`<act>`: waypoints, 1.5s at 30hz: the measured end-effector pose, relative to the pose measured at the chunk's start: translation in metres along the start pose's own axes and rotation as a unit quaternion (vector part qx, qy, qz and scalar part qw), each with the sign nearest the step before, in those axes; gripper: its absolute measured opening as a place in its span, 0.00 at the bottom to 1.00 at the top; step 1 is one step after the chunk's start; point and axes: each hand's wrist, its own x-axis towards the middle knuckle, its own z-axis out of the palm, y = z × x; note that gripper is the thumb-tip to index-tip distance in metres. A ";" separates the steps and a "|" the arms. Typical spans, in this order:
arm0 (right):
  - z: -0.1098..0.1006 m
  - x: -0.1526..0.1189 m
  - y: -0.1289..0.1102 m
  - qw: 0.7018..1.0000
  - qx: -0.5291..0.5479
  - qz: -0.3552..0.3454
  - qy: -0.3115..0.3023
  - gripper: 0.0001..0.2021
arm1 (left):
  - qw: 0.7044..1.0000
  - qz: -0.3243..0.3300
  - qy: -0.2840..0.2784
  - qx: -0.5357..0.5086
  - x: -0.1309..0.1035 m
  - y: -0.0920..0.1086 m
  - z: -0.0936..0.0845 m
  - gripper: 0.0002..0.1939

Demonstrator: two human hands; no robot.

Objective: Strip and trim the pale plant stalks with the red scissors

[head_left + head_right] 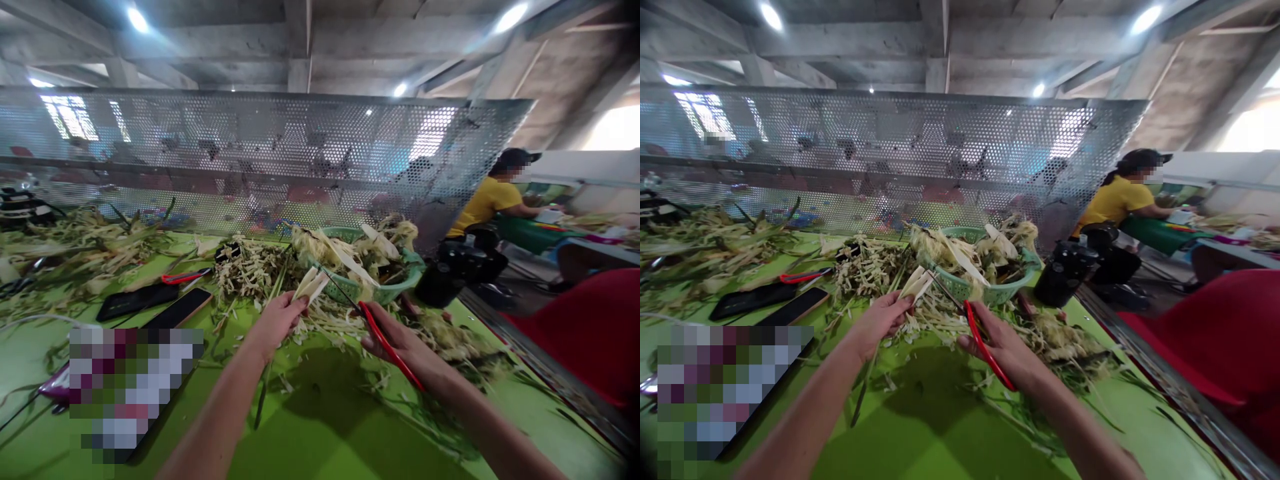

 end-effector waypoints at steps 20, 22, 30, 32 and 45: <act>0.009 0.009 0.002 0.992 0.109 0.038 0.042 0.19 | 0.998 -0.017 -0.032 -0.046 -0.002 -0.001 -0.002 0.18; 0.008 0.010 0.004 0.995 0.086 0.038 0.036 0.18 | 0.998 -0.016 -0.028 -0.047 -0.003 0.000 -0.003 0.18; 0.019 0.011 0.011 0.973 -0.214 0.089 -0.014 0.22 | 1.000 0.012 -0.016 0.024 -0.005 0.005 0.000 0.18; 0.020 0.009 0.012 0.964 -0.254 0.079 -0.023 0.23 | 0.999 0.009 -0.017 0.036 -0.006 0.005 0.002 0.18; 0.026 0.003 -0.021 0.947 0.294 0.058 0.116 0.17 | 0.987 -0.011 -0.121 0.108 -0.011 -0.017 0.041 0.19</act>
